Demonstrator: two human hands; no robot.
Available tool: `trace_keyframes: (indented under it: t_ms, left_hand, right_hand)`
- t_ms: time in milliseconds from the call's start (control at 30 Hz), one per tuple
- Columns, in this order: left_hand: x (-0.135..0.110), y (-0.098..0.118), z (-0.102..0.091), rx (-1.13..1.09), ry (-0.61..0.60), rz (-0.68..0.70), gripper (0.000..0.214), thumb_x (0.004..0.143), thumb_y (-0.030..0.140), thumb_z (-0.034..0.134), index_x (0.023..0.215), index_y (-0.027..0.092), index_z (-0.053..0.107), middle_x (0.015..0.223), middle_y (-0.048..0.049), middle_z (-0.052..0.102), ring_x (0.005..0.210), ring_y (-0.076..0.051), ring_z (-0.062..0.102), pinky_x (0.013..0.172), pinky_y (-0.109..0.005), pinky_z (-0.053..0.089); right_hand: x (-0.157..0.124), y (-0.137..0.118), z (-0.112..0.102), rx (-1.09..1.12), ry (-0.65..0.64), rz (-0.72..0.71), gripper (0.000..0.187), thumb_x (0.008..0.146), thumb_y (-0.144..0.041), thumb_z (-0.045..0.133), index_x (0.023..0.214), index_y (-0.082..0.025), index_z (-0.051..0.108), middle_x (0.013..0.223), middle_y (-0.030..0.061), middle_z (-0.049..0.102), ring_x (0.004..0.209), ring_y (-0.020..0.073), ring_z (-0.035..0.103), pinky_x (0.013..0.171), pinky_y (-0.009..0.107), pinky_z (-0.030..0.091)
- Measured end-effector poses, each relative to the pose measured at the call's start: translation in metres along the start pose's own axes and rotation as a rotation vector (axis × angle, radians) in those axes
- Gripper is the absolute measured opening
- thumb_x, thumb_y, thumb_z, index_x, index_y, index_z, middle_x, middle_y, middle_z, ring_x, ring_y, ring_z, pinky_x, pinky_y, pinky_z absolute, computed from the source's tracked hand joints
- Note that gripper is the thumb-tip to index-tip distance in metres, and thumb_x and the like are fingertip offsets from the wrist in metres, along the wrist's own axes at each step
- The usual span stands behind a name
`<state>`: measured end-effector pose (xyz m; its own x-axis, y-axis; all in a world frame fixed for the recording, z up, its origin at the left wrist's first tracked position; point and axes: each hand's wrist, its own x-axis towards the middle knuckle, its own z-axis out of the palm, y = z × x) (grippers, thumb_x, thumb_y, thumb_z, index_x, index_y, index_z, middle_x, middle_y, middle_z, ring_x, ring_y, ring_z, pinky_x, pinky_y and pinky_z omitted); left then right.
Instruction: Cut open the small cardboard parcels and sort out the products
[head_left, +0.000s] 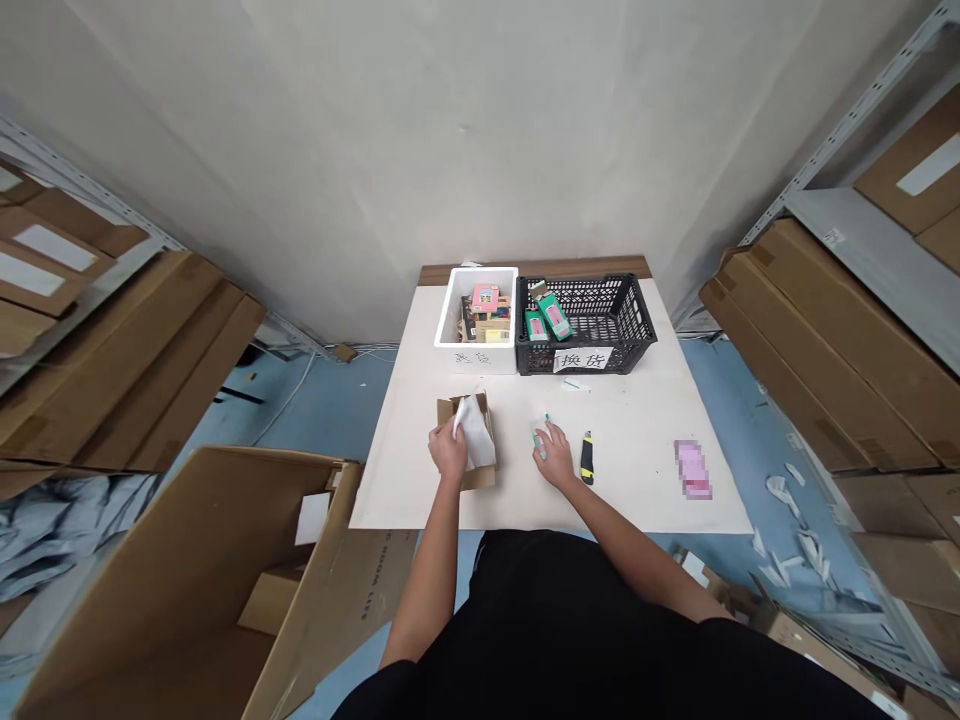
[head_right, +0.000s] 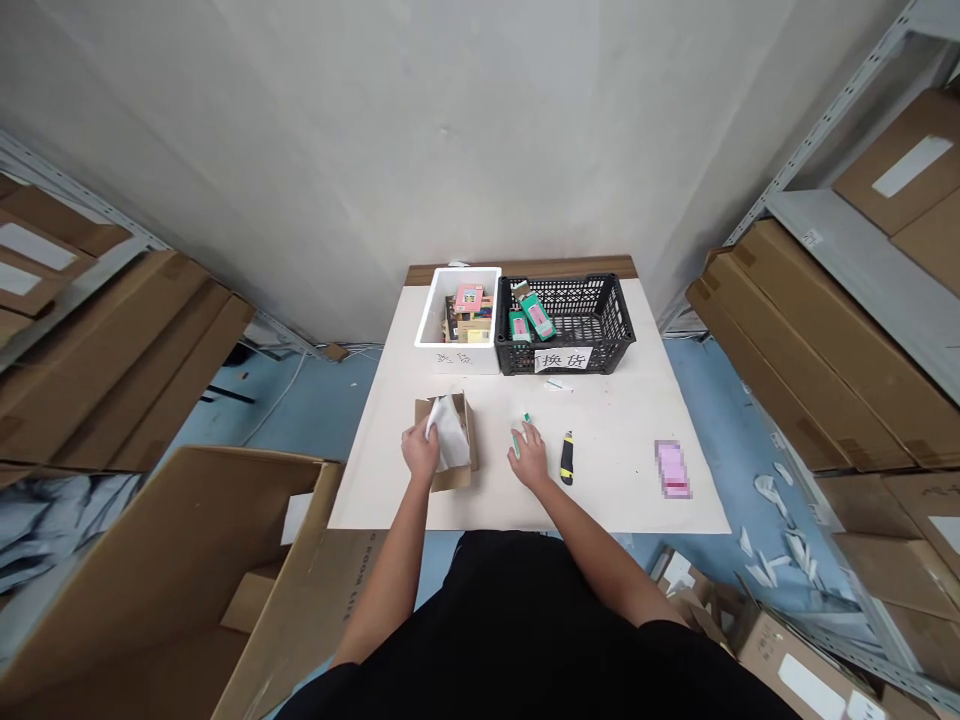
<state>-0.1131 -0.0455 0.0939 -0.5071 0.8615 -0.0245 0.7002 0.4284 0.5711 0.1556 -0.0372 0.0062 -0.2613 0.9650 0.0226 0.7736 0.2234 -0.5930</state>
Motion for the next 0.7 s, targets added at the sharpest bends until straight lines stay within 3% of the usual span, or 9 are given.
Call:
trace_keyframes:
  t_ms: [133,233,367,467,567,700]
  left_hand:
    - [-0.005,-0.013,0.013,0.316,-0.271,-0.03,0.064,0.084,0.019,0.068,0.148,0.021,0.059,0.16,-0.0167,0.051,0.155,-0.04,0.033,0.123,-0.058,0.033]
    - [-0.011,-0.009,0.02,0.364,-0.234,0.013,0.078,0.08,0.018,0.07,0.155,0.02,0.051,0.172,-0.0171,0.031,0.16,-0.046,0.018,0.125,-0.066,0.023]
    - [-0.009,0.01,0.008,0.211,0.003,0.209,0.068,0.09,0.018,0.057,0.157,0.019,0.048,0.171,-0.0159,0.034,0.161,-0.04,0.017,0.125,-0.063,0.03]
    - [-0.005,0.034,0.003,0.099,0.07,0.364,0.058,0.096,0.02,0.051,0.153,0.021,0.052,0.163,-0.0135,0.045,0.157,-0.033,0.03,0.126,-0.055,0.034]
    - [-0.004,0.059,0.015,0.037,-0.06,0.463,0.055,0.098,0.021,0.052,0.152,0.022,0.053,0.158,-0.0131,0.052,0.15,-0.03,0.043,0.124,-0.049,0.039]
    - [-0.003,0.085,0.049,0.036,-0.298,0.441,0.066,0.093,0.028,0.067,0.156,0.021,0.048,0.165,-0.0159,0.042,0.149,-0.033,0.043,0.12,-0.048,0.041]
  right_hand:
    - [0.002,0.024,0.019,-0.106,-0.326,0.372,0.088,0.092,-0.046,0.066,0.167,-0.021,0.026,0.174,0.0195,0.016,0.153,0.0444,0.031,0.111,0.054,0.043]
    - [0.006,0.028,0.032,-0.137,-0.445,0.463,0.102,0.09,-0.053,0.069,0.17,-0.025,0.012,0.173,0.0212,0.018,0.146,0.0422,0.042,0.105,0.049,0.046]
    - [0.016,0.024,0.038,-0.186,-0.396,0.493,0.107,0.089,-0.042,0.071,0.17,-0.021,0.004,0.149,0.0228,0.049,0.13,0.0356,0.056,0.099,0.04,0.047]
    - [0.021,0.02,0.033,-0.207,-0.368,0.486,0.108,0.088,-0.034,0.07,0.17,-0.022,0.001,0.14,0.0201,0.055,0.122,0.0327,0.06,0.095,0.037,0.047]
    - [0.018,0.015,0.025,-0.217,-0.306,0.417,0.103,0.09,-0.033,0.067,0.17,-0.025,0.004,0.139,0.0177,0.054,0.121,0.0315,0.059,0.093,0.035,0.047]
    - [0.008,0.006,0.014,-0.211,-0.161,0.254,0.094,0.091,-0.031,0.064,0.17,-0.029,0.013,0.139,0.0143,0.055,0.118,0.0302,0.058,0.096,0.036,0.048]
